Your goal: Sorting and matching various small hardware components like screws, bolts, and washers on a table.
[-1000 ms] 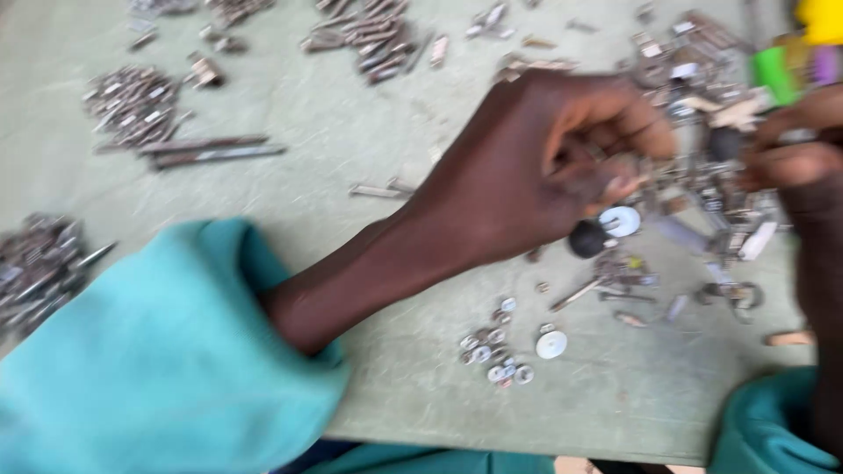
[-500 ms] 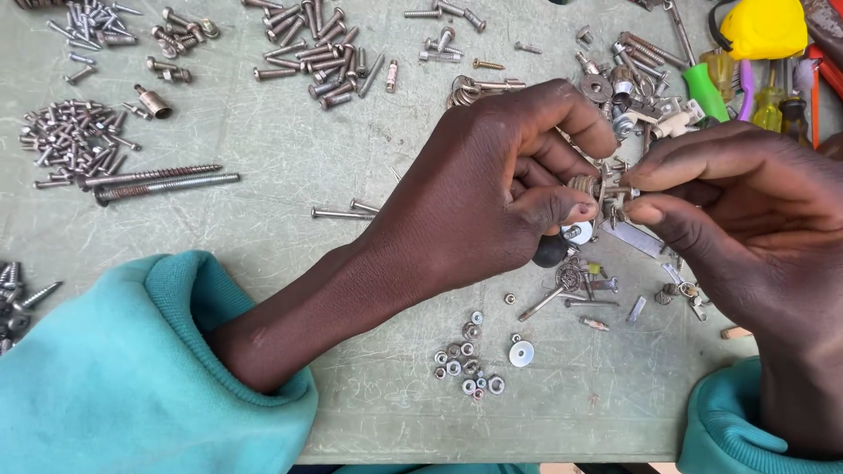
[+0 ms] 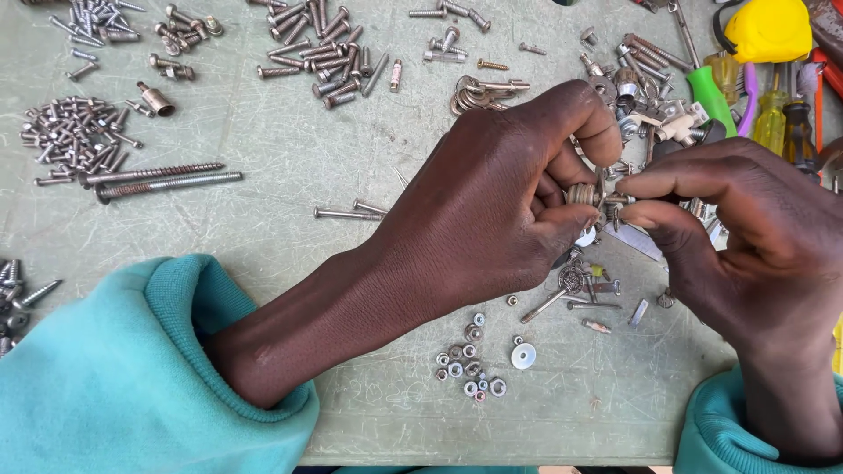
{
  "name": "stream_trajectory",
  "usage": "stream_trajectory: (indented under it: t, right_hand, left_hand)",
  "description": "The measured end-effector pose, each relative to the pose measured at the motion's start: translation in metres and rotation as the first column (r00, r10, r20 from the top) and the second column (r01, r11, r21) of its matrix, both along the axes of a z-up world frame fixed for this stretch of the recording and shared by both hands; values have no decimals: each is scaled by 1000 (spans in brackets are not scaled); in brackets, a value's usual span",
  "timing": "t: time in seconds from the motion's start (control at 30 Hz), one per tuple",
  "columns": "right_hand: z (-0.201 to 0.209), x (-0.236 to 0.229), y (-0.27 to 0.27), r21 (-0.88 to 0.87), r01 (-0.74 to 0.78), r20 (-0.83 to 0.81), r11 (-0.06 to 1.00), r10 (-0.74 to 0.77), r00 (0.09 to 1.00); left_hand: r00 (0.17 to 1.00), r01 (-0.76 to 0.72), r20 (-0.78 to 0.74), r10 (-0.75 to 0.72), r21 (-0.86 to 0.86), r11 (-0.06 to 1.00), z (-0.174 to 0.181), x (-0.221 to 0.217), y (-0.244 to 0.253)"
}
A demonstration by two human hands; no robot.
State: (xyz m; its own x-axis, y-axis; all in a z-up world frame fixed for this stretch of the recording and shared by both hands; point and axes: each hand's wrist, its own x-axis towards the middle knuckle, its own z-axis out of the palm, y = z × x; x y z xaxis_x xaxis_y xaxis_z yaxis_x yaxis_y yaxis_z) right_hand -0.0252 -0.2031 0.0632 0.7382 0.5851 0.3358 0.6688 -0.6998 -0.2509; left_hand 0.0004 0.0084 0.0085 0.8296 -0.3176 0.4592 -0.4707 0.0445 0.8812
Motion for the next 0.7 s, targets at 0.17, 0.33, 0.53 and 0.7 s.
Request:
stream_trajectory:
  t: [0.17,0.33,0.53,0.7]
  right_hand:
    - [-18,7,-4,-14,-55,87,998,56,995]
    - [-14,1,6,14,115,-47,993,-114,992]
    - [-5,-4,12,157,198,-165,968,-172,971]
    - [-3,-3,13,290,196,-290,936,-110,951]
  left_hand:
    - [998,-31,58,26,77,997,2,-5,-1]
    - [994,-44,106,31,126,991,2,-5,-2]
    - [994,-80,88,69,129,988,2,-5,-3]
    - [992,-114,62,108,101,988,1,-2,3]
